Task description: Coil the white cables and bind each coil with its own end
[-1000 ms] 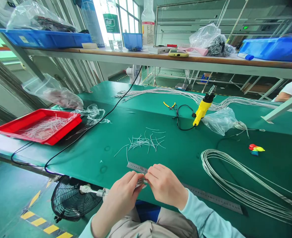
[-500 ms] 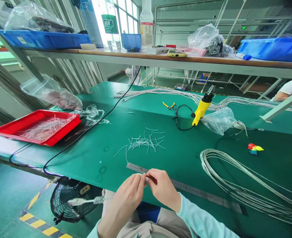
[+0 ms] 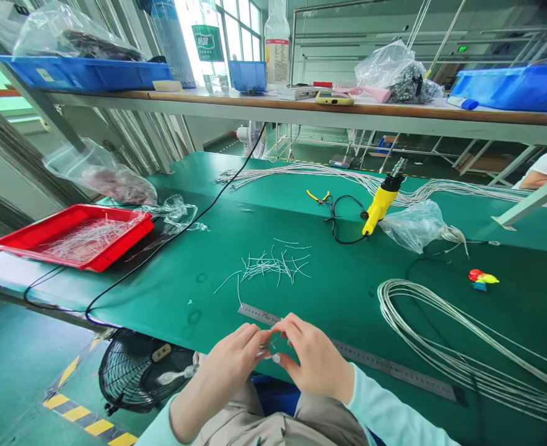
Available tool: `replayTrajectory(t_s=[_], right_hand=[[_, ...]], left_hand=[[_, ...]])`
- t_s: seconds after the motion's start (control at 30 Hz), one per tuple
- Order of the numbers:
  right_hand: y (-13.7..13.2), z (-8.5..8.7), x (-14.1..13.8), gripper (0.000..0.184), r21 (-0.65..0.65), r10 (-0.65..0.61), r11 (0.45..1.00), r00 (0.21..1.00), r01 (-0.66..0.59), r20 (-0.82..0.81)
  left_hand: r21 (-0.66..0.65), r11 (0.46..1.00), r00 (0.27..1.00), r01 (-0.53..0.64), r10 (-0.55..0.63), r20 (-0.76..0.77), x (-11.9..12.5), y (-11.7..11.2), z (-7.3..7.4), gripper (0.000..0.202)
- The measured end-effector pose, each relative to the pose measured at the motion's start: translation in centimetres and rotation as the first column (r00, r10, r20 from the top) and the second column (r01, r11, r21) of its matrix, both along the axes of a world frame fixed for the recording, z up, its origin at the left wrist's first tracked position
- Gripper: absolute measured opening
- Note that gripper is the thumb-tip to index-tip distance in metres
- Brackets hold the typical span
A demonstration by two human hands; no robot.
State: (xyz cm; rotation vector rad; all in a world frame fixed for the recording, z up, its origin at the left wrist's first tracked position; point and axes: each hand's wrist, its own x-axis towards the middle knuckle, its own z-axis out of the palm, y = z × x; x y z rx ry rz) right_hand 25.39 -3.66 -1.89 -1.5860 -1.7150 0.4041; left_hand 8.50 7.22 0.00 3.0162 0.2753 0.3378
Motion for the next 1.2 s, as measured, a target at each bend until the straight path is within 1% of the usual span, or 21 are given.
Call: replayTrajectory(t_s=[0.07, 0.1, 0.17, 0.27, 0.33, 0.37, 0.43, 0.5, 0.53, 0.6, 0.67, 0.73, 0.8, 0.9, 0.97, 1.03, 1.1, 1.2], right_hand=[[0.0, 0.7, 0.3, 0.013, 0.082, 0.029, 0.996, 0.982, -0.045, 0.185], [0.1, 0.9, 0.4, 0.02, 0.112, 0.043, 0.991, 0.967, -0.074, 0.252], [0.4, 1.0, 0.6, 0.028, 0.15, 0.077, 0.98, 0.943, -0.131, 0.323], [0.6, 0.6, 0.8, 0.031, 0.19, 0.141, 0.957, 0.923, -0.22, 0.359], [0.6, -0.1, 0.7, 0.035, 0.206, 0.152, 0.952, 0.932, -0.228, 0.329], [0.6, -0.5, 0.5, 0.037, 0.208, 0.133, 0.957, 0.946, -0.2, 0.296], [0.6, -1.3, -0.2, 0.042, 0.189, 0.048, 0.978, 0.979, -0.086, 0.199], [0.9, -2.1, -1.3, 0.045, 0.132, -0.052, 0.99, 0.994, 0.039, 0.098], [1.0, -2.5, -1.8, 0.046, 0.098, -0.085, 0.992, 0.995, 0.079, 0.059], [1.3, -3.0, -2.6, 0.049, 0.039, -0.104, 0.994, 0.994, 0.103, 0.016], [1.4, -3.2, -2.7, 0.053, 0.004, -0.082, 0.997, 0.997, 0.082, 0.011], [1.1, -2.8, -2.2, 0.054, -0.006, -0.05, 0.999, 0.998, 0.05, 0.036], [0.6, -1.9, -1.2, 0.046, 0.02, -0.027, 0.999, 0.995, 0.025, 0.093], [0.0, -0.3, 0.1, 0.028, 0.124, -0.024, 0.992, 0.967, -0.007, 0.253], [-0.1, 0.5, 0.6, 0.021, 0.212, -0.023, 0.975, 0.92, -0.065, 0.391], [0.1, 1.0, 0.7, 0.023, 0.29, -0.018, 0.945, 0.861, -0.151, 0.508], [0.4, 1.1, 0.6, 0.026, 0.346, -0.016, 0.91, 0.815, -0.228, 0.579], [0.6, 0.7, 0.5, 0.031, 0.407, -0.031, 0.871, 0.796, -0.275, 0.604]], left_hand=[[-0.056, 0.998, 1.0, 0.0, -0.001, -0.004, -0.1, 0.3, 0.7, 0.013], [-0.08, 0.997, 1.0, 0.005, -0.005, -0.01, -0.1, 0.4, 1.0, 0.013], [-0.109, 0.994, 0.999, 0.019, -0.021, -0.026, 0.0, 0.3, 1.5, 0.011], [-0.087, 0.995, 0.998, 0.041, -0.044, -0.037, 0.1, 0.0, 1.8, 0.006], [-0.056, 0.997, 0.998, 0.05, -0.052, -0.026, 0.2, -0.1, 1.8, 0.005], [-0.036, 0.998, 0.999, 0.051, -0.052, -0.017, 0.2, -0.1, 1.7, 0.007], [0.016, 0.999, 0.999, 0.046, -0.046, 0.005, 0.3, -0.4, 1.3, 0.012], [0.082, 0.996, 0.998, 0.044, -0.046, 0.03, 0.4, -0.7, 0.7, 0.02], [0.115, 0.992, 0.998, 0.045, -0.05, 0.041, 0.5, -0.8, 0.4, 0.024], [0.166, 0.985, 0.997, 0.05, -0.06, 0.052, 0.6, -1.1, -0.1, 0.03], [0.184, 0.981, 0.997, 0.059, -0.068, 0.046, 0.6, -1.1, -0.3, 0.033], [0.161, 0.985, 0.997, 0.066, -0.072, 0.028, 0.5, -0.8, -0.3, 0.03], [0.113, 0.991, 0.997, 0.071, -0.073, 0.01, 0.2, -0.3, 0.0, 0.024], [0.017, 0.997, 0.998, 0.069, -0.068, -0.01, -0.1, 0.4, 0.5, 0.016], [-0.04, 0.997, 0.997, 0.072, -0.073, -0.022, -0.2, 0.7, 0.8, 0.017], [-0.099, 0.991, 0.995, 0.084, -0.088, -0.041, -0.2, 0.8, 1.2, 0.021], [-0.155, 0.984, 0.993, 0.086, -0.097, -0.067, -0.2, 0.7, 1.5, 0.022], [-0.216, 0.975, 0.991, 0.058, -0.084, -0.109, -0.2, 0.5, 2.0, 0.021]])
